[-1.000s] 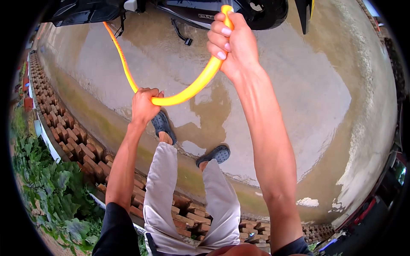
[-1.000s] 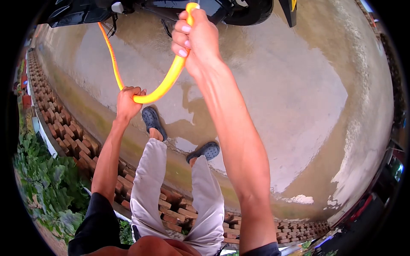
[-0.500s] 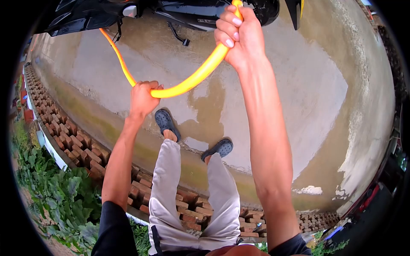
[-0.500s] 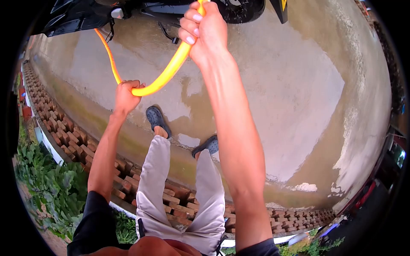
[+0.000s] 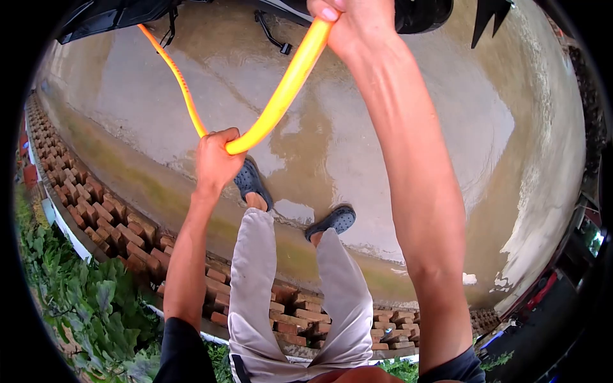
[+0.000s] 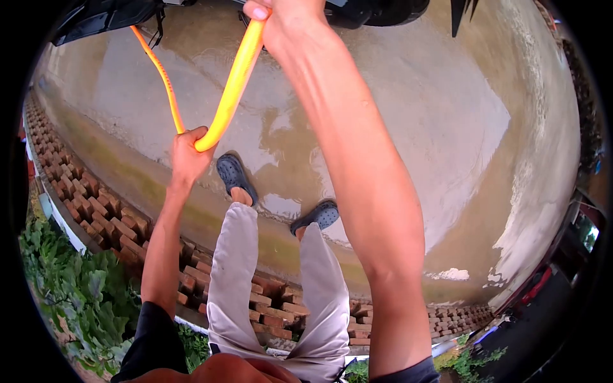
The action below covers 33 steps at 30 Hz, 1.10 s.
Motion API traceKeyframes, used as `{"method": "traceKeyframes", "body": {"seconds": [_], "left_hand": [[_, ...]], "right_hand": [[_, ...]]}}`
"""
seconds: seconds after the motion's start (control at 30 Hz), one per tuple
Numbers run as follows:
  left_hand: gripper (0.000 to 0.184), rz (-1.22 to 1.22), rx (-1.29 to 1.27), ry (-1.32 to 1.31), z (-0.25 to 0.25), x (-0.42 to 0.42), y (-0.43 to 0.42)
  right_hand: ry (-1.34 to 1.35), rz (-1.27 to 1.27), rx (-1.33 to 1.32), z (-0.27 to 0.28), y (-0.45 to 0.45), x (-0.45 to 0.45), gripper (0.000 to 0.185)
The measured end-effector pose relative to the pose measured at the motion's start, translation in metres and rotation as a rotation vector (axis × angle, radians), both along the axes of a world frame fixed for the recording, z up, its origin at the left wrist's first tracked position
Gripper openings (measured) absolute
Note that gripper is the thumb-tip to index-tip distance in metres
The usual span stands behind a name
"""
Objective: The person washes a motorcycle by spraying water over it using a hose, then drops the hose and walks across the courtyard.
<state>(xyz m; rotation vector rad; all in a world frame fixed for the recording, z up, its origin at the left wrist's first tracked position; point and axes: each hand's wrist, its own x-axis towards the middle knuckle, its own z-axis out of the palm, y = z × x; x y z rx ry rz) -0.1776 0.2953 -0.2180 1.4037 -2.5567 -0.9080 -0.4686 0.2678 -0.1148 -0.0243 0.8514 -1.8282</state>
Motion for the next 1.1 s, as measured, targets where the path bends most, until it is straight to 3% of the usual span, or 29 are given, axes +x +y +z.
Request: {"method": "traceKeyframes", "body": {"seconds": [0.4, 0.73, 0.93, 1.1], "left_hand": [[0.021, 0.277, 0.184, 0.216, -0.044, 0.017, -0.045], [0.019, 0.278, 0.247, 0.268, -0.057, 0.026, -0.078], [0.019, 0.259, 0.236, 0.239, -0.058, 0.044, -0.074], [0.028, 0.218, 0.233, 0.235, -0.044, 0.053, -0.064]], "right_hand": [[0.106, -0.182, 0.011, -0.053, -0.082, 0.021, 0.024], [0.174, -0.309, -0.114, -0.069, -0.1, 0.027, 0.023], [-0.012, -0.142, -0.075, -0.072, -0.097, 0.038, 0.024], [0.005, -0.059, 0.005, -0.06, -0.088, 0.048, 0.028]]}}
